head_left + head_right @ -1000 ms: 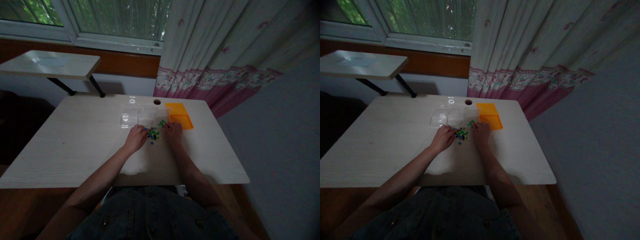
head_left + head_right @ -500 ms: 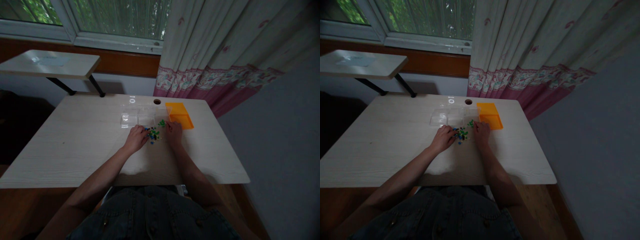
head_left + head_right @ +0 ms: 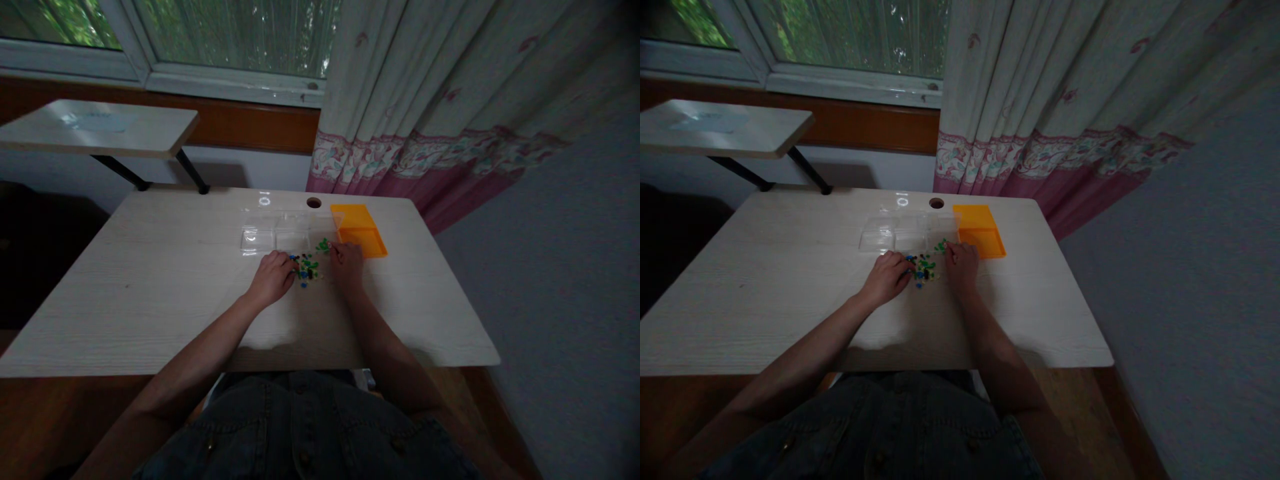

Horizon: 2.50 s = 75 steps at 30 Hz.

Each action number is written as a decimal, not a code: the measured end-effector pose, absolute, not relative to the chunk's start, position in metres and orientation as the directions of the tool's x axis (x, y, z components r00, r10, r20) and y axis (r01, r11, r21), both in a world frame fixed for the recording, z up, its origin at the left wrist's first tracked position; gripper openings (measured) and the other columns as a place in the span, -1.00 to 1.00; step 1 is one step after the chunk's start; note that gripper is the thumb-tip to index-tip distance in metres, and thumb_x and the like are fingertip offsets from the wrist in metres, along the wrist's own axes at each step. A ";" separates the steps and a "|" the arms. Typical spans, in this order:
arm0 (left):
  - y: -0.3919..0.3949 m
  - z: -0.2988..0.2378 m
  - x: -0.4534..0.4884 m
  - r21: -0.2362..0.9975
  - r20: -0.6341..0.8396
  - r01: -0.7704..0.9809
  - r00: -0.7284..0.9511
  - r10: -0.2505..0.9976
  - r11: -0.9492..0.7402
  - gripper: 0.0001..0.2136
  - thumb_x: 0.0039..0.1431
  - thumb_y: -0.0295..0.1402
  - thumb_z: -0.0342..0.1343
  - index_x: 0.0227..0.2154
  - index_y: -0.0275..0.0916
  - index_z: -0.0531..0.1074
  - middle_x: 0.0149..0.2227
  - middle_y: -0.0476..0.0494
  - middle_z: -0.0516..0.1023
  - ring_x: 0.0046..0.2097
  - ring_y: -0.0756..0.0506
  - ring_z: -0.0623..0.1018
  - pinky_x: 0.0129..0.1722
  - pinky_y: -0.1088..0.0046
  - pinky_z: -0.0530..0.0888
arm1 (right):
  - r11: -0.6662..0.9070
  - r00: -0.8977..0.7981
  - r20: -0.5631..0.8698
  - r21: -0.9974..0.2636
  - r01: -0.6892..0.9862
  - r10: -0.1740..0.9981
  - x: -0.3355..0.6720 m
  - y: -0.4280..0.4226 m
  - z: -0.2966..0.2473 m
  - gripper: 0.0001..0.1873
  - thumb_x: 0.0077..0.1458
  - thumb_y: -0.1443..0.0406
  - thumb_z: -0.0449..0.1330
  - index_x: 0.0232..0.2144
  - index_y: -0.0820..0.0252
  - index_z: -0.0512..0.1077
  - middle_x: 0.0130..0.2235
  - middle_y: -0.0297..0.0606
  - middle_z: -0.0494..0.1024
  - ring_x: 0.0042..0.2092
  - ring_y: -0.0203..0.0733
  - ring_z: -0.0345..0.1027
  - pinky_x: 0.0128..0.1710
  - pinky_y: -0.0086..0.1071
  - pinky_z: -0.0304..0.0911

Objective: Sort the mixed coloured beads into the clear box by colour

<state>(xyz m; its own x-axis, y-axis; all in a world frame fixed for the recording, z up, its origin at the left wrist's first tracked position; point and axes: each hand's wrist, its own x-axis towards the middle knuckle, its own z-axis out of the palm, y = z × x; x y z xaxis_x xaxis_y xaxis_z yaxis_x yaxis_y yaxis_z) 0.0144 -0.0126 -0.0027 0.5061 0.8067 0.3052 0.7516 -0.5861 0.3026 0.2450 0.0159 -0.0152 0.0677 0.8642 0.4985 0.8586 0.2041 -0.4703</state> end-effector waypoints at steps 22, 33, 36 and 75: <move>-0.005 -0.005 0.011 0.588 0.435 0.605 0.323 0.841 -0.537 -0.83 0.25 -0.23 0.15 -0.32 -0.23 0.49 -0.32 -0.13 0.47 -0.19 -0.13 0.43 -0.13 0.29 0.36 | 0.568 -0.263 0.580 -0.438 0.697 0.771 0.225 0.003 -0.011 -0.78 0.24 0.23 0.15 -0.21 0.10 0.59 -0.34 -0.24 0.57 -0.24 -0.16 0.36 -0.12 -0.25 0.24; -0.002 -0.006 0.012 0.709 0.420 0.494 0.277 0.864 -0.503 -0.81 0.28 -0.25 0.10 -0.39 -0.24 0.45 -0.39 -0.08 0.43 -0.26 -0.08 0.42 -0.21 0.36 0.36 | 0.704 -0.391 0.633 -0.368 0.608 0.668 0.215 -0.002 -0.014 -0.77 0.23 0.25 0.18 -0.10 0.08 0.56 -0.34 -0.25 0.58 -0.25 -0.17 0.37 -0.12 -0.24 0.25; -0.002 -0.006 0.012 0.705 0.421 0.491 0.290 0.859 -0.512 -0.79 0.29 -0.24 0.08 -0.41 -0.24 0.45 -0.40 -0.08 0.44 -0.27 -0.08 0.42 -0.21 0.36 0.36 | 0.697 -0.396 0.619 -0.372 0.613 0.678 0.215 -0.001 -0.014 -0.78 0.23 0.24 0.17 -0.12 0.05 0.57 -0.34 -0.26 0.58 -0.24 -0.16 0.38 -0.12 -0.23 0.26; -0.009 -0.004 0.009 0.359 0.318 0.648 0.591 0.741 -0.671 -0.86 0.27 -0.27 0.09 -0.25 -0.18 0.50 -0.21 -0.18 0.43 -0.11 -0.18 0.39 -0.09 0.24 0.34 | 0.121 0.266 0.507 -0.607 0.785 0.820 0.262 0.023 -0.017 -0.69 0.18 0.12 0.16 -0.28 0.19 0.60 -0.30 -0.13 0.59 -0.23 -0.07 0.34 -0.10 -0.16 0.18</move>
